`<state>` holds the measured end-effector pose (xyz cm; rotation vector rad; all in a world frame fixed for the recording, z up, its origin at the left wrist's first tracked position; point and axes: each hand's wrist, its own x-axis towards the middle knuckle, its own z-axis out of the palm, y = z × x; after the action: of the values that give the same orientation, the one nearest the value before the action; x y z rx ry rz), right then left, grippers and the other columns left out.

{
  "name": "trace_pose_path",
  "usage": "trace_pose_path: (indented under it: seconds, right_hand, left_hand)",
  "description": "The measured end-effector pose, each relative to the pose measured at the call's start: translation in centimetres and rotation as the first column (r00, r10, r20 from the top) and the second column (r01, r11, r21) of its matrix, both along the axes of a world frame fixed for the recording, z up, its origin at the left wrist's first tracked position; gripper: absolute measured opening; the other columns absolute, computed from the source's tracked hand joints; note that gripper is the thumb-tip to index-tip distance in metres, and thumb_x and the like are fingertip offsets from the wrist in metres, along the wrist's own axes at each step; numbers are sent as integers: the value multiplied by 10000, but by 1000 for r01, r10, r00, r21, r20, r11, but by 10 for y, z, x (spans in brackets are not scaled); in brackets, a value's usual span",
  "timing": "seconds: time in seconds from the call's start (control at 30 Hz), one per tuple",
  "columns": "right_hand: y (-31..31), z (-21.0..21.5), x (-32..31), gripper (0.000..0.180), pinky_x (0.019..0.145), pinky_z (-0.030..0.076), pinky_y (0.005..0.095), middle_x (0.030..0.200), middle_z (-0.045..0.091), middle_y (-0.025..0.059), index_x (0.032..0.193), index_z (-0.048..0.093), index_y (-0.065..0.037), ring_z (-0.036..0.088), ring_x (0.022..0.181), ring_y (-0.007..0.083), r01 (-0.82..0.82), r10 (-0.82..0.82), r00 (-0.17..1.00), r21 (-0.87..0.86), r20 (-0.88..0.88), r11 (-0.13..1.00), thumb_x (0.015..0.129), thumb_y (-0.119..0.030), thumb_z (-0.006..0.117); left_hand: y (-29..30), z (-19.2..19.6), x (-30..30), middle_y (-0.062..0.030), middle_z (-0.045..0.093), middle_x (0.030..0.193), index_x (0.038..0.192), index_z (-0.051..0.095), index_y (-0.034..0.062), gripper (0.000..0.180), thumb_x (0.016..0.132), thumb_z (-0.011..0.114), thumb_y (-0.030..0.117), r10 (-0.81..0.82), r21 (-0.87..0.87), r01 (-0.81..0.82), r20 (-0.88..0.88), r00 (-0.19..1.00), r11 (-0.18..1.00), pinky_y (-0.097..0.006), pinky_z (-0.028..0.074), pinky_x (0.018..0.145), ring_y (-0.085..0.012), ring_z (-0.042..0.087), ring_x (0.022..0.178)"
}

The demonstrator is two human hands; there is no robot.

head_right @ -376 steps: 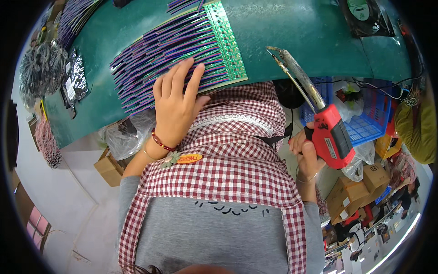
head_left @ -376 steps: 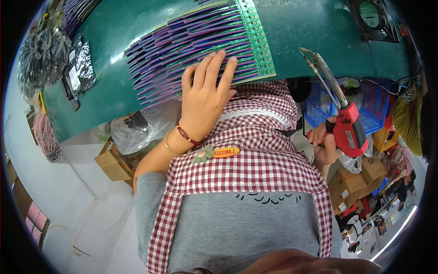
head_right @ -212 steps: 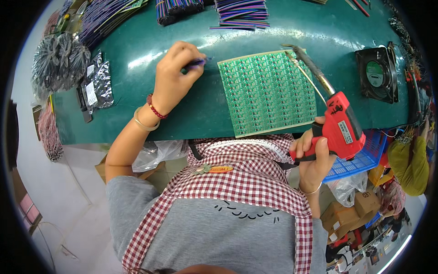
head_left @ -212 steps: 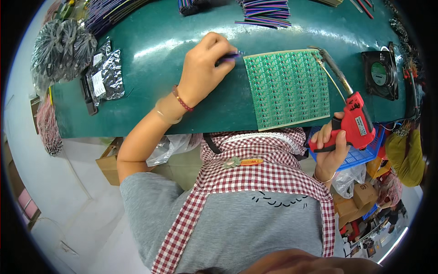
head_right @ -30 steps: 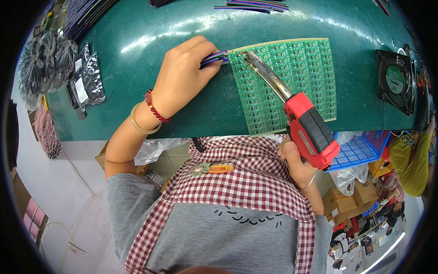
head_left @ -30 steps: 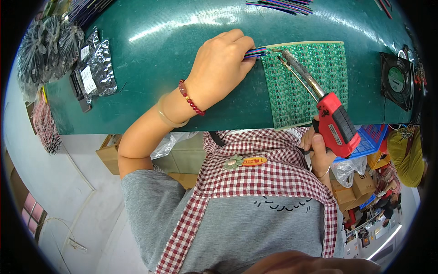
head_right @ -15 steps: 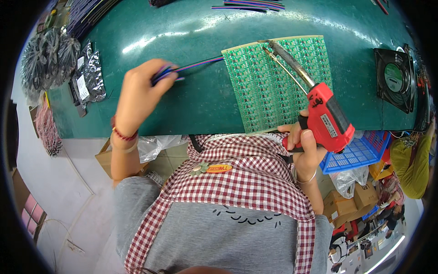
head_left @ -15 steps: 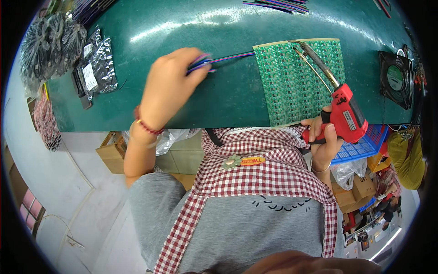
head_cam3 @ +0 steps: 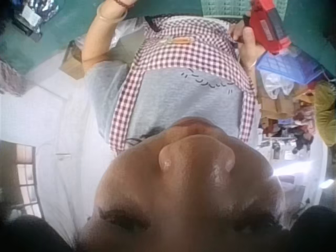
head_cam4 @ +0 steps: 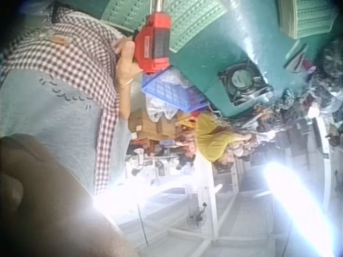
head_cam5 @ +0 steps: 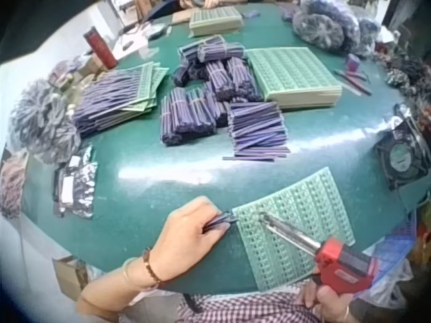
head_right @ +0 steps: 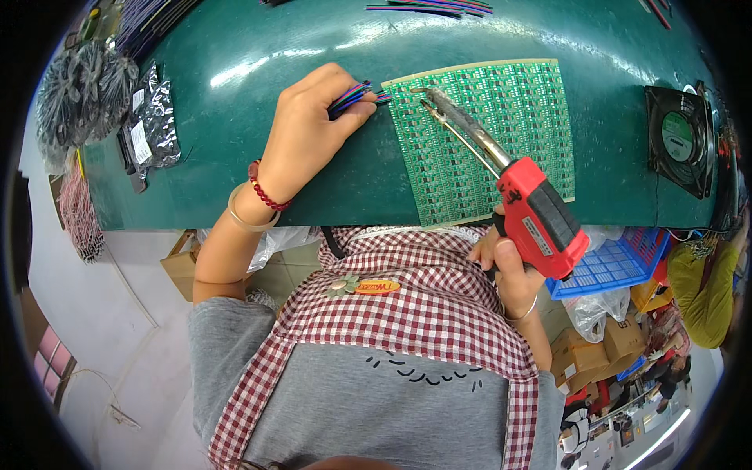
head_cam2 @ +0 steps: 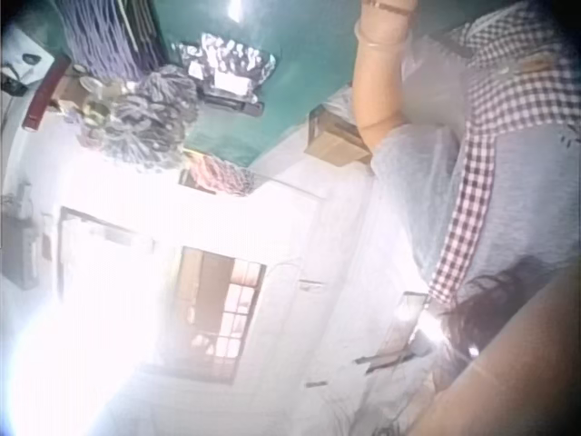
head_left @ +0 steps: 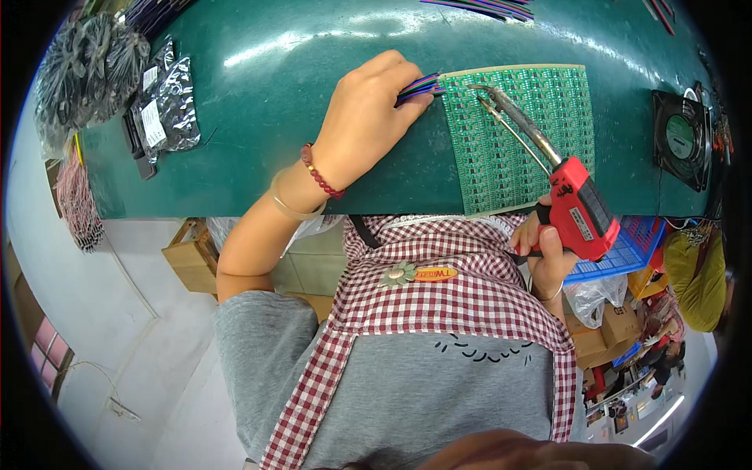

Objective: The person solders wires onto a green printed circuit board using a soldering iron.

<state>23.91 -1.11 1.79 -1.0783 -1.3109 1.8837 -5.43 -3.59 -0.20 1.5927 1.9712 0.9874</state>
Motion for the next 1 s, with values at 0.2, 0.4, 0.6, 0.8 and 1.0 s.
trace_pose_path:
  seconds: [0.2,0.4,0.6,0.8,1.0]
  right_hand:
    - [-2,-5,3,428,514,438,303,650,475,58,1230,427,63,453,514,130,-45,46,999,-20,23,999,936,-218,561]
    - [-2,-3,4,417,527,437,297,653,477,62,1231,427,68,458,532,130,-80,82,993,-22,80,997,929,-186,562]
    - [-1,0,1,422,534,443,300,650,478,63,1232,432,70,460,537,130,-57,58,998,-36,34,998,927,-187,570]
    - [-4,-4,3,418,537,441,301,645,477,57,1232,440,64,458,532,132,-69,72,994,-40,84,997,930,-190,577]
    - [-5,-9,10,400,560,446,305,657,485,52,1227,456,58,462,554,132,-154,155,979,-15,136,988,934,-185,580]
  left_hand:
    - [-3,-3,5,-91,597,791,874,678,11,125,763,730,34,2,-5,-2,-41,999,1000,-315,476,606,-238,598,678]
    - [-7,3,8,-96,599,785,885,672,9,126,775,722,46,-3,16,4,-79,997,1000,-323,480,595,-243,606,665]
    - [-7,2,10,-113,624,771,869,658,6,108,790,708,59,-36,10,37,-97,995,999,-332,487,586,-259,616,644]
    - [-5,1,6,-115,629,768,852,656,9,98,784,706,59,-46,-13,45,-72,996,999,-337,482,573,-270,616,642]
    - [-4,1,5,-116,625,765,848,652,6,107,778,706,65,-44,-12,44,-91,995,999,-338,480,569,-276,614,638]
